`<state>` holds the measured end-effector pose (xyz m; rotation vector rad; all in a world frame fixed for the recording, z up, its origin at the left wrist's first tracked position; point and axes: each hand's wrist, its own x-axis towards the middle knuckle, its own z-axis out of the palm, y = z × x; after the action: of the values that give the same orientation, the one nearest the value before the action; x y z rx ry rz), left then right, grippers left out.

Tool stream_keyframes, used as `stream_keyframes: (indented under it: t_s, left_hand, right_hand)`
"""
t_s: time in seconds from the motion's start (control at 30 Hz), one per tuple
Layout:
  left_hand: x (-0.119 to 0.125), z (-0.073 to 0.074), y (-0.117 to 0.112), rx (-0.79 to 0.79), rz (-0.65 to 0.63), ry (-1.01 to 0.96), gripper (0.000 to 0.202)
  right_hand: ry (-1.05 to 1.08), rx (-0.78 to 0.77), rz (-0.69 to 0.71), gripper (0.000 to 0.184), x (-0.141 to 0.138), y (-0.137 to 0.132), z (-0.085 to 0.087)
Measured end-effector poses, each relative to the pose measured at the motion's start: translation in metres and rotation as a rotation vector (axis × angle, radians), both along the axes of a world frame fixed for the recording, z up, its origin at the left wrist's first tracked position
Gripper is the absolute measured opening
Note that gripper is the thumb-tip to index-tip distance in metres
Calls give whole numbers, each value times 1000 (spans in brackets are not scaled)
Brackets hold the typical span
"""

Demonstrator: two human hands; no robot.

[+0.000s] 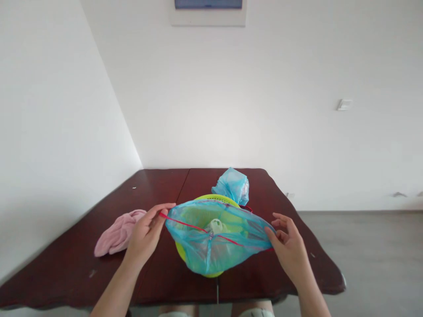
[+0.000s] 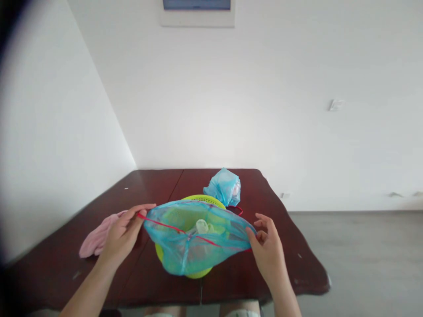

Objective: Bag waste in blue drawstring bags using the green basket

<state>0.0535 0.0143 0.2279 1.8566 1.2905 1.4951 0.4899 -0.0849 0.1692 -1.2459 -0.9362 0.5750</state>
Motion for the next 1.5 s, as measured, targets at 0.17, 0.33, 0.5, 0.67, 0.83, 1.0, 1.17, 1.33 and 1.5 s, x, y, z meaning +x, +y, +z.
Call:
stream_keyframes:
  t_s: [0.17, 0.33, 0.5, 0.67, 0.83, 1.0, 1.17, 1.33, 1.5]
  left_hand:
    - [8, 5, -17, -6, -126, -182, 50]
    - [49, 21, -55, 94, -328, 184, 42]
    - [94, 26, -63, 71, -542, 410, 66]
    - [99, 14, -49, 96, -502, 404, 15]
    - [93, -1, -47, 95, -384, 486, 3]
    - [91, -5, -46, 28, -262, 622, 9]
    - [92, 1, -40, -46, -225, 625, 8]
    - [88, 3, -43, -112, -386, 260, 30]
    - [76, 13, -50, -90, -443, -165, 49]
  right_hand:
    - [156, 77, 97, 66, -14, -26, 21]
    - [141, 142, 312, 48, -74, -32, 49]
    - [56, 144, 564, 51, -117, -28, 48]
    - [-293, 164, 423, 32, -108, -35, 45]
    - [-243, 249, 163, 17, -102, -43, 52]
    - [-23, 264, -82, 21, -110, -52, 58]
    - [409, 372, 149, 15, -111, -59, 77]
    - [588, 242, 451, 37, -107, -67, 87]
    - [610, 282, 564, 44, -99, -77, 84]
